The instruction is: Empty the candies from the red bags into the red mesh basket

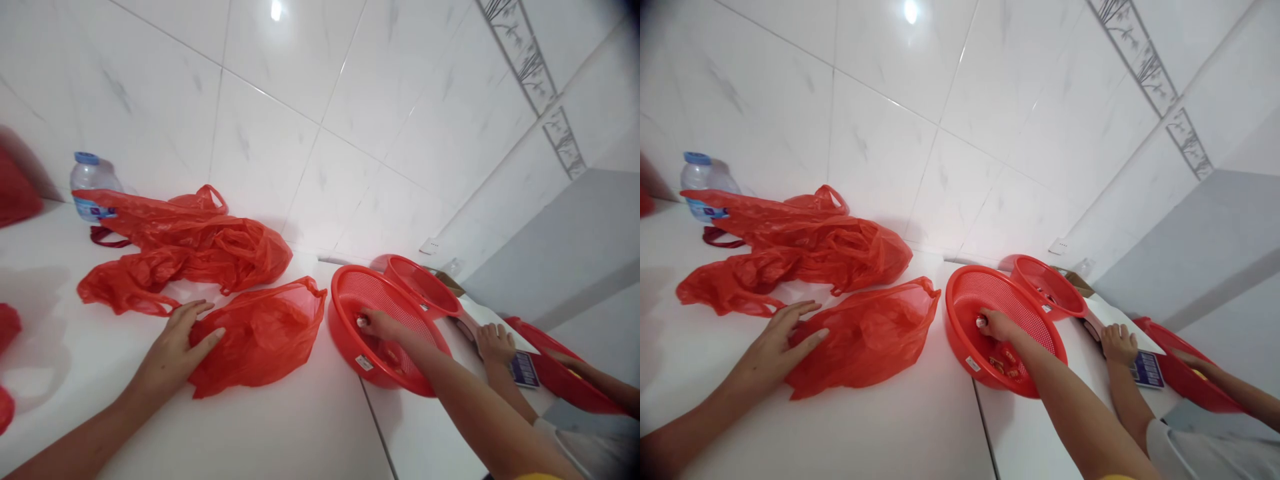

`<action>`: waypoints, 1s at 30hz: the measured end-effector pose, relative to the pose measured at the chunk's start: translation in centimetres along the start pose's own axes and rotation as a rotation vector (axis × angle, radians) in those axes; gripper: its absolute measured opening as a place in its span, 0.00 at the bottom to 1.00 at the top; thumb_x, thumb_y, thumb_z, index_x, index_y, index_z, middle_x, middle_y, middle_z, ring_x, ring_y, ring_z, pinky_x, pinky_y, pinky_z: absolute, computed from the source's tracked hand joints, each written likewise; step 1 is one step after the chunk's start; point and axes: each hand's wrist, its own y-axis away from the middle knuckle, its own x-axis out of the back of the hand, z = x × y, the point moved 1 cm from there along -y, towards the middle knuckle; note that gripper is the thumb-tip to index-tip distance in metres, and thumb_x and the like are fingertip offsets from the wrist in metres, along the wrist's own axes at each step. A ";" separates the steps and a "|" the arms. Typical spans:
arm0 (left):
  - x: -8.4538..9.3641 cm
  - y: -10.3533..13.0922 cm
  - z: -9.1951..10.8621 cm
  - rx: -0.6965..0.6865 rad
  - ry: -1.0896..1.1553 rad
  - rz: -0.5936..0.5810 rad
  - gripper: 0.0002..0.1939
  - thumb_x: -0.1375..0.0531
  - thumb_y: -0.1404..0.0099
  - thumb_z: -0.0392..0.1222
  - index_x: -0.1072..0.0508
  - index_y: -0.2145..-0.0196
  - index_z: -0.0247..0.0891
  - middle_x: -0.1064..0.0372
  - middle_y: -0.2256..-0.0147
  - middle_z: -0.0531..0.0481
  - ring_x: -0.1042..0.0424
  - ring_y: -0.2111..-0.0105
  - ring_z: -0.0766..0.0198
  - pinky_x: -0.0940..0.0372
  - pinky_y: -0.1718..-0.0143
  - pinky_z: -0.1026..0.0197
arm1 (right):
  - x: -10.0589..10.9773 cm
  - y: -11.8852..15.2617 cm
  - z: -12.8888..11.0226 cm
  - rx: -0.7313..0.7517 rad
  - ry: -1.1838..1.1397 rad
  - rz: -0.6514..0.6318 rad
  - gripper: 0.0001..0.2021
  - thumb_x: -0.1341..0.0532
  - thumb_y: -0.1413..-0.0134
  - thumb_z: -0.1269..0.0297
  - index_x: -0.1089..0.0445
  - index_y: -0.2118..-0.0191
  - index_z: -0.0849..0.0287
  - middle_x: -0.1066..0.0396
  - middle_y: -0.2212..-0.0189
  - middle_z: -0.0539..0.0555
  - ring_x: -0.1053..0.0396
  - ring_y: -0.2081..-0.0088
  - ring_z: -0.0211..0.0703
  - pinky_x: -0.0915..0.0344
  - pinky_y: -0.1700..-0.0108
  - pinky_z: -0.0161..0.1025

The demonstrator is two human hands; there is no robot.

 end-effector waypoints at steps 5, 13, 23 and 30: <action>0.0 -0.1 0.0 0.012 0.026 0.008 0.27 0.45 0.41 0.58 0.39 0.47 0.44 0.43 0.44 0.45 0.36 0.48 0.50 0.37 0.49 0.46 | 0.2 -0.1 0.3 0.062 -0.091 -0.056 0.05 0.43 0.44 0.66 0.31 0.65 0.60 0.32 0.79 0.51 0.33 0.78 0.38 0.36 0.75 0.34; 0.0 0.2 0.5 -0.026 0.047 0.025 0.23 0.45 0.39 0.51 0.39 0.47 0.43 0.42 0.45 0.44 0.34 0.50 0.52 0.34 0.52 0.50 | 3.8 -0.1 -5.5 0.404 -0.225 0.227 0.16 0.47 0.41 0.55 0.37 0.51 0.57 0.38 0.76 0.48 0.35 0.77 0.36 0.33 0.76 0.33; 0.4 0.3 1.0 -0.036 0.083 0.008 0.22 0.45 0.39 0.48 0.38 0.47 0.43 0.42 0.45 0.44 0.34 0.50 0.53 0.35 0.52 0.49 | -2.0 2.6 -18.0 0.917 0.172 0.077 0.14 0.47 0.42 0.69 0.32 0.51 0.51 0.35 0.56 0.53 0.32 0.66 0.34 0.33 0.62 0.34; 0.4 0.3 1.1 -0.040 0.083 -0.003 0.21 0.45 0.38 0.47 0.39 0.48 0.43 0.43 0.45 0.44 0.35 0.49 0.53 0.37 0.49 0.49 | -0.6 1.5 -15.4 0.881 0.076 0.075 0.16 0.39 0.49 0.65 0.30 0.52 0.49 0.30 0.54 0.51 0.32 0.57 0.43 0.35 0.57 0.38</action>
